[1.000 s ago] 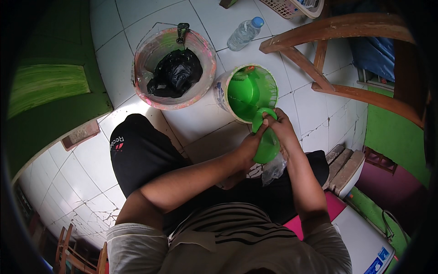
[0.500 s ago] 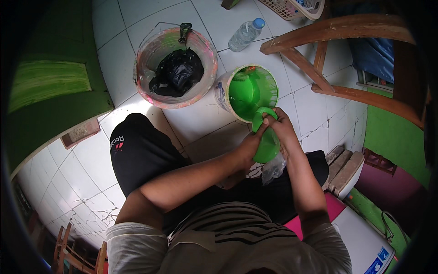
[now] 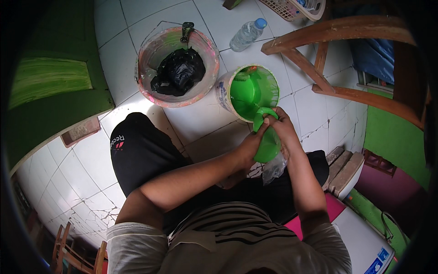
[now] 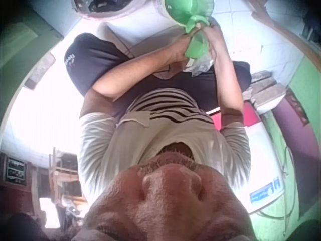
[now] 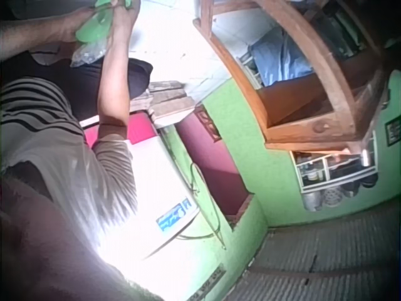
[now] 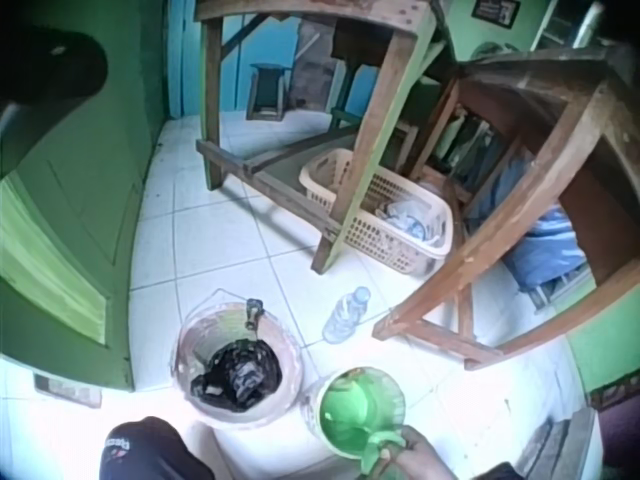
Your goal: The person sits on the floor and mixes green paint in a small bucket by pouring water from a plastic bottle and stirring with a small brush.
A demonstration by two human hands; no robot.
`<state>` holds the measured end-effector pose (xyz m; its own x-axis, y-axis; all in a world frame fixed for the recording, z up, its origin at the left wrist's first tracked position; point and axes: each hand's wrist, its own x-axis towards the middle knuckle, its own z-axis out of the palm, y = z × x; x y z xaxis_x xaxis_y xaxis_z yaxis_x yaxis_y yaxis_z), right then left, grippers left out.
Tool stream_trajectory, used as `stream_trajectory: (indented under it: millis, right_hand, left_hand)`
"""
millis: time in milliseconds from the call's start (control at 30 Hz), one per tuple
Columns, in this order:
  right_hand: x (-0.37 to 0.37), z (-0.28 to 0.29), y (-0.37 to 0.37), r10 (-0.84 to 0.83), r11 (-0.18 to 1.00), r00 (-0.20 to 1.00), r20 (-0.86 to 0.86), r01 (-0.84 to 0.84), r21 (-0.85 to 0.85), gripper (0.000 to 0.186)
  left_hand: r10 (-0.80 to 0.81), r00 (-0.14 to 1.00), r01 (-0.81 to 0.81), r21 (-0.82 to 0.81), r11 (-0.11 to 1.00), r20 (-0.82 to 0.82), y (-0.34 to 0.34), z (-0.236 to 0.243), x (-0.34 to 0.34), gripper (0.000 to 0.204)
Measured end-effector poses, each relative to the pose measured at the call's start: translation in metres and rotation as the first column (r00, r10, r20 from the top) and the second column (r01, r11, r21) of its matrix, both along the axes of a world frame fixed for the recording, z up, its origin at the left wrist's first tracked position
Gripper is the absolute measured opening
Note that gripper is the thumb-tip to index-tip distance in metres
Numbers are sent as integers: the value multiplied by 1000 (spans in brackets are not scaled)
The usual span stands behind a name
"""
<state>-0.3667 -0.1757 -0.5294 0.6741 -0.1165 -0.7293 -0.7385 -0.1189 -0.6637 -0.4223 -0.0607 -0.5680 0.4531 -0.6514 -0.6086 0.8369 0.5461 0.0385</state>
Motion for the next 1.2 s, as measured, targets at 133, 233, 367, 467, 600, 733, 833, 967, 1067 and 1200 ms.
stream_trajectory:
  millis: [133,233,367,467,600,733,833,967,1067,1200]
  right_hand:
    - [0,0,-1,2,1000,1000,7,-2,3,10]
    - [-1,-3,-3,5,1000,1000,17,-5,-2,9]
    - [-1,-1,-2,11,1000,1000,23,-11,-3,9]
    - [-2,-2,-3,6,1000,1000,20,-6,6,8]
    - [-3,2,-2,4,1000,1000,24,-4,-2,7]
    - [-4,1,-5,7,1000,999,36,-7,7,7]
    - [-3,3,-3,3,1000,999,38,-3,7,6]
    - [-2,3,-3,6,1000,999,53,-7,10,6]
    - [-1,3,-2,12,1000,999,40,-12,3,6]
    - [0,2,1,-8,1000,1000,11,7,21,8]
  left_hand:
    - [14,1000,-14,37,999,-18,-1,4,0,92]
    - [-9,1000,10,33,999,-20,0,6,1,92]
    - [-14,1000,14,25,1000,-5,0,2,-1,93]
    - [-25,1000,25,34,999,-1,-1,2,-1,94]
    - [-25,1000,25,38,999,7,-1,4,-1,96]
    - [-15,1000,15,24,1000,22,-3,1,-1,98]
    - [-14,1000,13,25,1000,25,-3,0,-1,99]
    - [-24,1000,24,14,1000,20,-4,-3,0,102]
    - [-6,1000,6,20,1000,13,-5,-4,-1,95]
    - [20,999,-19,34,999,-25,-5,-3,0,80]
